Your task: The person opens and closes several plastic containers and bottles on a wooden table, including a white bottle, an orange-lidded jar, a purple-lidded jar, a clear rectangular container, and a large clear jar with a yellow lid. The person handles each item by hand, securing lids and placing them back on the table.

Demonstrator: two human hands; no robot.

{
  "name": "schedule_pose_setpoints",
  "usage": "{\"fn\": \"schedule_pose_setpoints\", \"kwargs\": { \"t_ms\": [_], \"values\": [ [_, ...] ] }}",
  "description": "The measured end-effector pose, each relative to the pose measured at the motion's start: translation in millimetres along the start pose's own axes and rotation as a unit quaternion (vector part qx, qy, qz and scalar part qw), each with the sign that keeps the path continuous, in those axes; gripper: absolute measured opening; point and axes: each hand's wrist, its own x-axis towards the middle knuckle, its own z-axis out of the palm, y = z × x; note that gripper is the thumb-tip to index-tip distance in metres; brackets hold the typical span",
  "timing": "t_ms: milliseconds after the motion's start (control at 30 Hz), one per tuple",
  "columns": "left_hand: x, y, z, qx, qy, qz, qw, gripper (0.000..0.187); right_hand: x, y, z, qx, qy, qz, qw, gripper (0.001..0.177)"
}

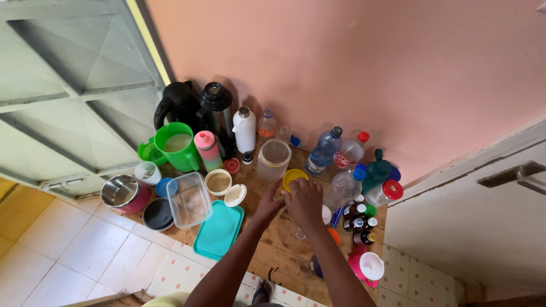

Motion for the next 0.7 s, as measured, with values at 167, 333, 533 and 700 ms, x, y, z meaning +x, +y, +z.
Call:
{"fn": "schedule_pose_setpoints", "kwargs": {
  "t_ms": [167,333,533,700],
  "values": [
    [-2,4,-3,0.002,0.010,-0.006,1.000,0.076,0,-6,0,0.009,-0.031,0.000,0.999,0.026],
    [-4,7,-7,-0.030,0.025,-0.049,0.998,0.079,-5,-9,3,0.026,-0.032,-0.009,0.999,0.022],
    [1,4,-14,0.008,0.034,0.024,0.999,0.075,-8,-9,11,0.064,-0.019,-0.030,0.997,0.019],
    [10,6,-30,0.047,0.050,0.045,0.997,0.078,-2,-11,22,0.098,-0.029,-0.023,0.995,0.020]
  ]
}}
